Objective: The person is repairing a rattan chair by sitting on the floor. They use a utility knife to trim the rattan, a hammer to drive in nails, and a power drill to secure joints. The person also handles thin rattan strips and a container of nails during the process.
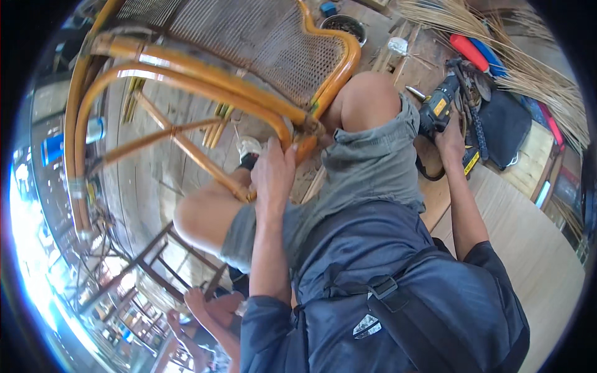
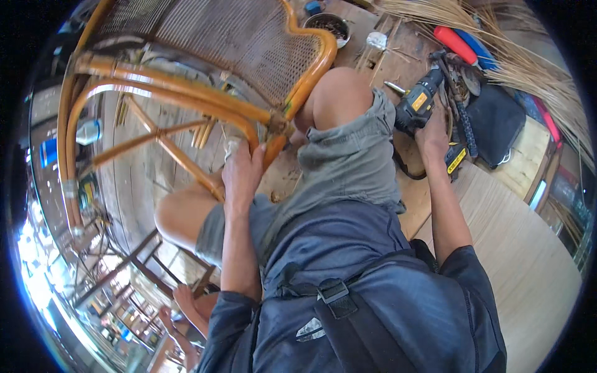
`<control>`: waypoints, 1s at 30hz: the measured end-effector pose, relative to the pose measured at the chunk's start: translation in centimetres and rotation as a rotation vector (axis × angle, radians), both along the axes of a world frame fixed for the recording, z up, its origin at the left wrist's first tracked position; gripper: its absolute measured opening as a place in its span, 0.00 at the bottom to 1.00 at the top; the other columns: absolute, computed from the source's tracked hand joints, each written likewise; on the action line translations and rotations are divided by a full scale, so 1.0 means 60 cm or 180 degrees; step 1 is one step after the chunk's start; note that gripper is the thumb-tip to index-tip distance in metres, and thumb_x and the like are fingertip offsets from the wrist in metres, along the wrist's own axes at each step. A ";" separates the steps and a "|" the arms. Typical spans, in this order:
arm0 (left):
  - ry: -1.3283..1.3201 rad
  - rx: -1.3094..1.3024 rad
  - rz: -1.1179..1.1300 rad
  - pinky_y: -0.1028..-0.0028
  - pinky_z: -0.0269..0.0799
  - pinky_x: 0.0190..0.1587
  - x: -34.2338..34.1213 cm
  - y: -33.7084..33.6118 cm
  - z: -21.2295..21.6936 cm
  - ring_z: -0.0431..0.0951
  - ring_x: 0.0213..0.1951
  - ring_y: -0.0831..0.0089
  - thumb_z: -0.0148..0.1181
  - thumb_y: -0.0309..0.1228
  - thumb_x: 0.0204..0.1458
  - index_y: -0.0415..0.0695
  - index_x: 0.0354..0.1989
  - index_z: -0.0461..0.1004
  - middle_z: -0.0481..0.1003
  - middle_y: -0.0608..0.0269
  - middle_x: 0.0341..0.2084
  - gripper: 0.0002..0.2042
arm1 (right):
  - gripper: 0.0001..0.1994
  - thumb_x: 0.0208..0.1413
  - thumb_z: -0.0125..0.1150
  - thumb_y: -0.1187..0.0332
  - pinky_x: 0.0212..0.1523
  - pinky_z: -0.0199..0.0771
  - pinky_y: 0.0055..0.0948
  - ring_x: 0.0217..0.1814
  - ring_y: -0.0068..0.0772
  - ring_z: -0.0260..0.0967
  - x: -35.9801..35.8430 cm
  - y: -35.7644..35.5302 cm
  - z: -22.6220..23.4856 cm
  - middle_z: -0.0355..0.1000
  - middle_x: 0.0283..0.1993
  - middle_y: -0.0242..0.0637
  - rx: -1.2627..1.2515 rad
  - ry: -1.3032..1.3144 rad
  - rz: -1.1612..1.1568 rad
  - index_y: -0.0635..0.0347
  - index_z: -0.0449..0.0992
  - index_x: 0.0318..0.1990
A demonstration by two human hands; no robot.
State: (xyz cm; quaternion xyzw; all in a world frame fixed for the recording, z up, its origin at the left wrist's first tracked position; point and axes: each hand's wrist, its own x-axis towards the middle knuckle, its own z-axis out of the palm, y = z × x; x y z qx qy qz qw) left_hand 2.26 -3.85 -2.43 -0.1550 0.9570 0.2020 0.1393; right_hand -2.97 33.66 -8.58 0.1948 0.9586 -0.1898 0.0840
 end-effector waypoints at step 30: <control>0.0923 -0.0323 0.0500 0.56 0.63 0.50 0.051 0.021 -0.012 0.70 0.46 0.52 0.66 0.40 0.42 0.35 0.49 0.65 0.71 0.46 0.42 0.29 | 0.14 0.50 0.66 0.69 0.39 0.71 0.26 0.35 0.23 0.68 0.104 0.043 0.129 0.71 0.35 0.29 -0.1948 0.0681 0.0230 0.62 0.74 0.45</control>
